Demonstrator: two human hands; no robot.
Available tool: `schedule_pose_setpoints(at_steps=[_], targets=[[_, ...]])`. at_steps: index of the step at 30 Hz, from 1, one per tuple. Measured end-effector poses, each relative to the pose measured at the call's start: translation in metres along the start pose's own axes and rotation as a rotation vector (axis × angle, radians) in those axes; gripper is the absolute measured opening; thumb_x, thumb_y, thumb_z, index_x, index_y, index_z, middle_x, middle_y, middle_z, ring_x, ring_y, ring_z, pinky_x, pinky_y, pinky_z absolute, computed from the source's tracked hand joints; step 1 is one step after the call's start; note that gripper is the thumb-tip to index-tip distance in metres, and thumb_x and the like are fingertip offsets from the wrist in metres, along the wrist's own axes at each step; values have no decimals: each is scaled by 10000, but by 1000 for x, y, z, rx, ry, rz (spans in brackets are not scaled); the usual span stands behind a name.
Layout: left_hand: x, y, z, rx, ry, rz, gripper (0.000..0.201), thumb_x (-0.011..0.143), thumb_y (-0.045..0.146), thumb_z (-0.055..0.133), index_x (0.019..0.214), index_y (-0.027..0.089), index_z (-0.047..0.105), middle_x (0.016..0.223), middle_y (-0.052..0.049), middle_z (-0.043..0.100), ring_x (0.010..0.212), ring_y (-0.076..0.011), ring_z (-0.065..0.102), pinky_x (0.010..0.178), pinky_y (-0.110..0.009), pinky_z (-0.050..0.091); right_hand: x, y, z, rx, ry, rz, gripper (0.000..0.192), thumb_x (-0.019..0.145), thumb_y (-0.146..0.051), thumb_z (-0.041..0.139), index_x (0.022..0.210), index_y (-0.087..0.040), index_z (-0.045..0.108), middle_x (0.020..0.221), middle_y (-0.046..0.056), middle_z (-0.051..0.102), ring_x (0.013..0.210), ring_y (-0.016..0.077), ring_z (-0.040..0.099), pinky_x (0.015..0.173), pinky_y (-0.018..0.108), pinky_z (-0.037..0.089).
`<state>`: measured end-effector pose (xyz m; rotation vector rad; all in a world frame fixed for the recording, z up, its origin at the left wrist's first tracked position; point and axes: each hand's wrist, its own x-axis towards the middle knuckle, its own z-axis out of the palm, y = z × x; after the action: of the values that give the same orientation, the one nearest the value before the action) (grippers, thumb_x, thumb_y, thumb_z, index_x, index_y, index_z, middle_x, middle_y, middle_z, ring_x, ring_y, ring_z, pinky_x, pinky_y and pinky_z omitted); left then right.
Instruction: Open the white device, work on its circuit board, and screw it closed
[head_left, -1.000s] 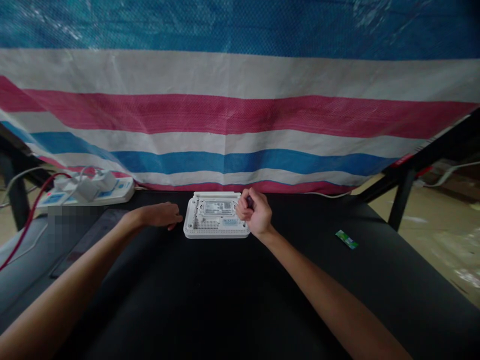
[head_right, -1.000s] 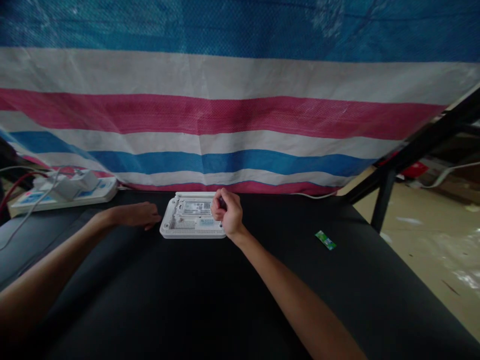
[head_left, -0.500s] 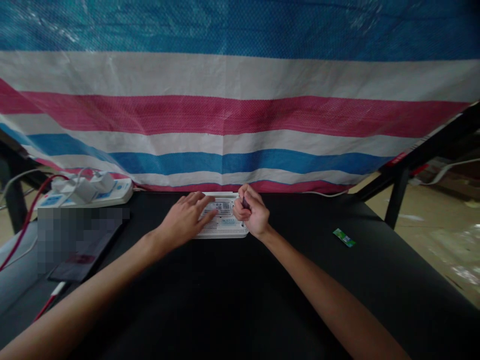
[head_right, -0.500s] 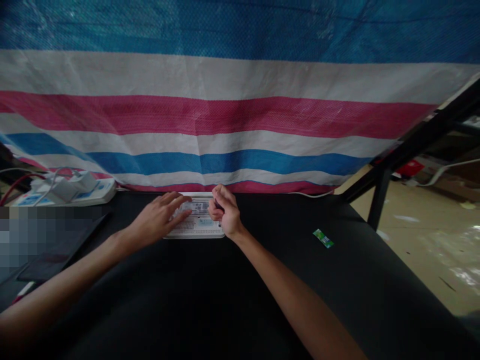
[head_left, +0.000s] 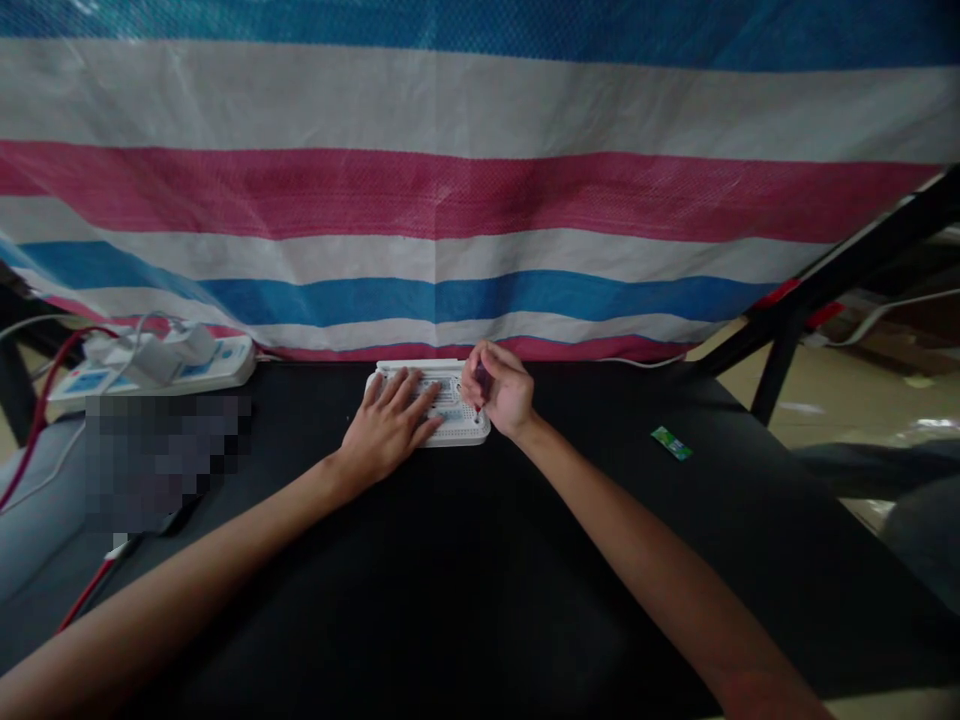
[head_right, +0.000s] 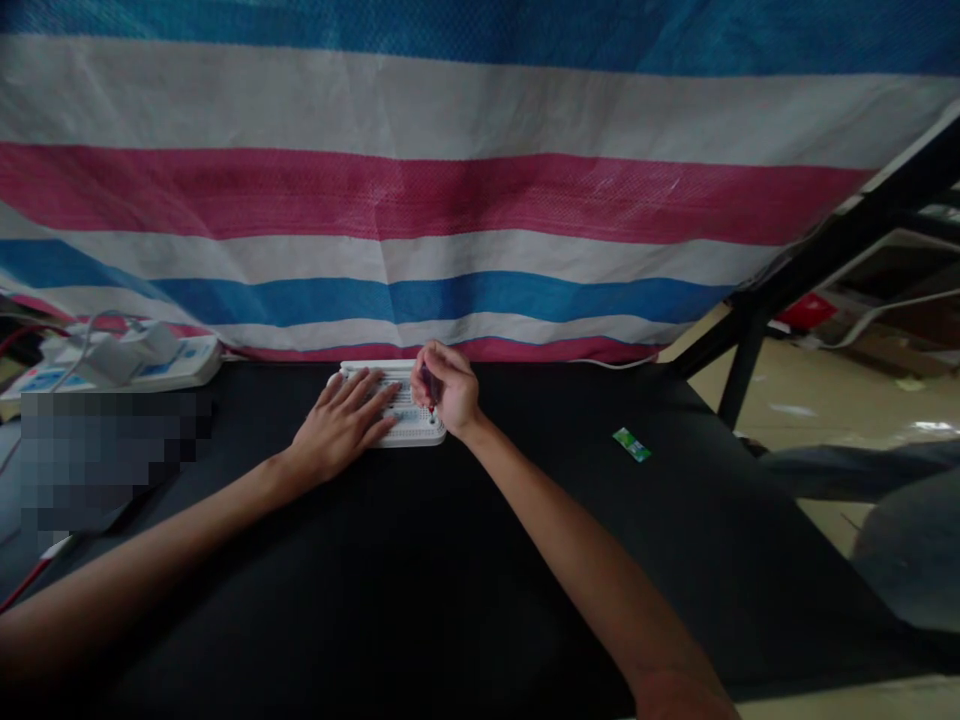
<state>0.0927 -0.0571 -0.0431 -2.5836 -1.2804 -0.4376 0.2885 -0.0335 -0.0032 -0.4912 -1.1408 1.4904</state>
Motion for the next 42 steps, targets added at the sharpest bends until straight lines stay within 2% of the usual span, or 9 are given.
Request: schedule_pose_setpoints(at_steps=[6, 12, 16, 20, 26, 30, 34, 38, 42], targets=[[3, -2, 2, 12, -1, -11, 514, 1022, 491, 346, 1446, 232, 474, 1494, -144, 461, 1409, -340, 385, 1144, -559, 295, 3, -3, -2, 5, 48, 1, 415, 801, -535, 669, 638, -194, 498, 473, -45, 469, 385, 86, 405, 418, 230, 330], [3, -3, 0, -6, -22, -12, 529, 1026, 501, 311, 1457, 231, 456, 1511, -146, 438, 1420, -336, 363, 1148, -559, 275, 2, 2, 4, 67, 87, 40, 484, 800, -605, 633, 625, -216, 404, 446, -96, 263, 378, 60, 178, 389, 213, 161], [2, -3, 2, -15, -13, -21, 527, 1026, 498, 306, 1461, 237, 446, 1513, -139, 437, 1424, -325, 358, 1158, -552, 253, 0, 3, 7, 41, 132, -1, 433, 777, -574, 664, 716, -236, 400, 449, -122, 223, 388, 62, 118, 404, 212, 111], [1, -3, 4, -27, 0, -18, 524, 1023, 499, 312, 1458, 240, 448, 1519, -133, 430, 1426, -326, 354, 1159, -552, 250, 0, 3, 7, 28, 111, -51, 393, 785, -466, 689, 672, -223, 402, 450, -108, 279, 389, 59, 157, 406, 218, 115], [1, -3, 3, -12, 17, -6, 520, 1027, 486, 309, 1448, 222, 462, 1510, -146, 439, 1421, -330, 363, 1156, -556, 260, 1, 4, 8, -8, 84, -94, 437, 810, -496, 649, 584, -202, 418, 478, -59, 372, 390, 63, 269, 416, 231, 164], [3, -2, 2, -3, 10, 0, 522, 1027, 482, 312, 1450, 214, 460, 1510, -153, 437, 1422, -337, 361, 1151, -571, 267, 0, 4, 7, -22, 100, -84, 482, 795, -559, 644, 588, -217, 374, 454, -82, 292, 390, 63, 202, 411, 225, 144], [1, -4, 3, -13, 12, -9, 520, 1022, 486, 332, 1452, 223, 456, 1510, -142, 442, 1424, -330, 361, 1159, -568, 262, -2, 6, 5, 9, 102, -99, 442, 811, -572, 618, 687, -239, 356, 431, -123, 219, 367, 62, 130, 403, 215, 120], [-8, -4, 9, -33, 24, -16, 506, 1016, 484, 354, 1447, 241, 459, 1511, -117, 447, 1425, -317, 362, 1170, -556, 254, -3, 7, 7, -28, 131, -104, 426, 828, -544, 620, 750, -253, 320, 435, -128, 274, 367, 73, 189, 409, 210, 163], [16, -1, -2, -69, 21, -21, 492, 1006, 461, 396, 1426, 222, 489, 1503, -128, 456, 1418, -332, 372, 1158, -585, 272, -2, 5, 9, -70, 167, -165, 405, 824, -508, 641, 751, -249, 338, 451, -111, 374, 379, 79, 272, 429, 219, 261]])
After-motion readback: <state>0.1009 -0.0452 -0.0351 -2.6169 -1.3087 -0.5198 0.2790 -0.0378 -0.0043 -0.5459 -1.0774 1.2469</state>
